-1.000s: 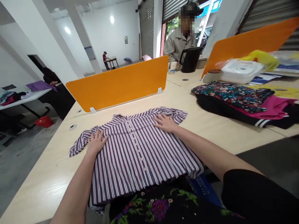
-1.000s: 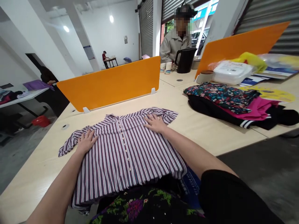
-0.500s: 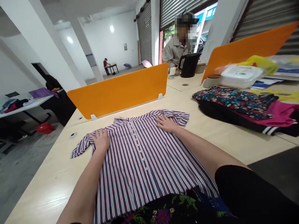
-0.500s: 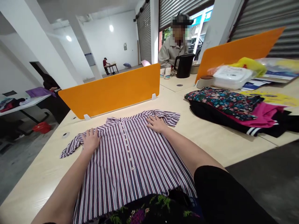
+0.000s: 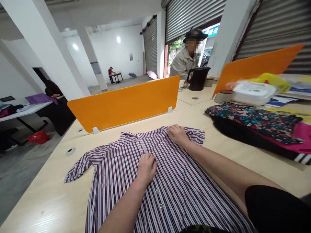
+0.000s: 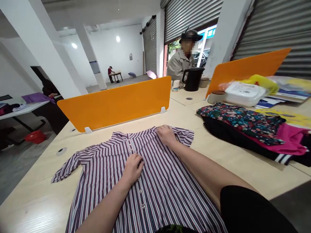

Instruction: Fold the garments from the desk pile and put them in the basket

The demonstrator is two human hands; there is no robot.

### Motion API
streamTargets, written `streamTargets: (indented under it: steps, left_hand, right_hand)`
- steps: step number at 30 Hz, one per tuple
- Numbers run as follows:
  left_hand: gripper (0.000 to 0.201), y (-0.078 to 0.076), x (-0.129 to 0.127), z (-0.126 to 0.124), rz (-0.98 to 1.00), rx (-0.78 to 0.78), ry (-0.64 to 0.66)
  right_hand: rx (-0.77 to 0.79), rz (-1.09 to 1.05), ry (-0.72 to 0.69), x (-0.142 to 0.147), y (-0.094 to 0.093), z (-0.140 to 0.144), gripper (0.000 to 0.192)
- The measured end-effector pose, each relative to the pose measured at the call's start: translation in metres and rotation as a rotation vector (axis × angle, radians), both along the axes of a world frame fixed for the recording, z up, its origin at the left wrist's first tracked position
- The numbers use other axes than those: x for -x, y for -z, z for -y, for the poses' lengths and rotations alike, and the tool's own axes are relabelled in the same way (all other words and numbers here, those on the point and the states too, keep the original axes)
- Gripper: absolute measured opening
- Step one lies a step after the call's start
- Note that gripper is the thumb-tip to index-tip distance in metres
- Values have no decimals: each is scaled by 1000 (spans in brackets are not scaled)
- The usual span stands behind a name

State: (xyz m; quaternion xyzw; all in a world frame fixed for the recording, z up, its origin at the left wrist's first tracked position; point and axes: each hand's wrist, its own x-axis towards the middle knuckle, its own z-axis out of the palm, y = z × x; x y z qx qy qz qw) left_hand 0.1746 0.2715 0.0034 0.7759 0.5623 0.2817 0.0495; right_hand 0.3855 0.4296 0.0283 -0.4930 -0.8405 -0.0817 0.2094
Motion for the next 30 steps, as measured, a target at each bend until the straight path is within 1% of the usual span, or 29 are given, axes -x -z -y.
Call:
streamTargets:
  steps: [2,3,6,7,9,11,12,13,15,16,17,18,19,20,21,23,24,25,26,27,28,30]
  left_hand:
    - [15,-1,2,-2,2,16,-28]
    - [18,-1,4,-2,-9,12,-62]
    - [37,0,8,-1,-101,-2,-213]
    - [45,1,10,-1,-140,9,-252]
    - [55,2,13,-1,-204,57,-277]
    - [59,4,15,-2,-240,105,-268]
    - [59,4,15,-2,-250,117,-267]
    - [60,5,15,-3,-258,119,-269]
    - [60,7,14,-4,-273,110,-283]
    - [60,7,14,-4,-284,106,-288]
    - [59,7,13,-4,-295,106,-292]
    - [59,7,13,-4,-306,110,-294]
    - [58,7,13,-4,-315,116,-296]
    - [58,6,13,-4,-320,123,-298]
    - [59,5,13,-3,-323,128,-297]
    - [59,3,12,-3,-323,133,-294]
    - [59,3,12,-3,-324,132,-292]
    - [58,2,12,-3,-325,129,-291]
    - [58,2,12,-3,-326,125,-291]
    - [58,2,12,-3,-328,120,-293]
    - [57,2,12,-3,-329,115,-294]
    - [57,2,12,-3,-332,104,-294]
  right_hand:
    - [88,32,-39,28,-12,-18,35]
    - [141,74,-73,44,-16,-27,33]
    - [265,215,-172,85,-24,-49,26]
    - [280,240,-187,95,-26,-53,24]
    - [270,244,-182,104,-29,-53,25]
    - [187,212,-179,104,-32,-41,30]
    - [119,190,-212,101,-32,-31,32]
    - [46,176,-283,97,-31,-19,32]
    - [-56,197,-533,86,-26,7,29]
    - [-64,227,-677,82,-22,20,28]
    - [-38,249,-795,77,-17,31,28]
    - [3,243,-868,74,-12,39,29]
    - [52,194,-882,72,-8,45,29]
    - [105,103,-829,71,-5,48,28]
    - [170,-7,-716,73,-3,48,28]
    - [347,-176,-403,79,-4,41,33]
    - [440,-203,-256,84,-7,36,36]
    - [518,-196,-144,90,-10,29,40]
    - [569,-169,-75,96,-13,23,43]
    - [592,-139,-46,103,-16,16,44]
    - [590,-115,-44,109,-19,10,44]
    - [574,-75,-84,120,-22,-1,38]
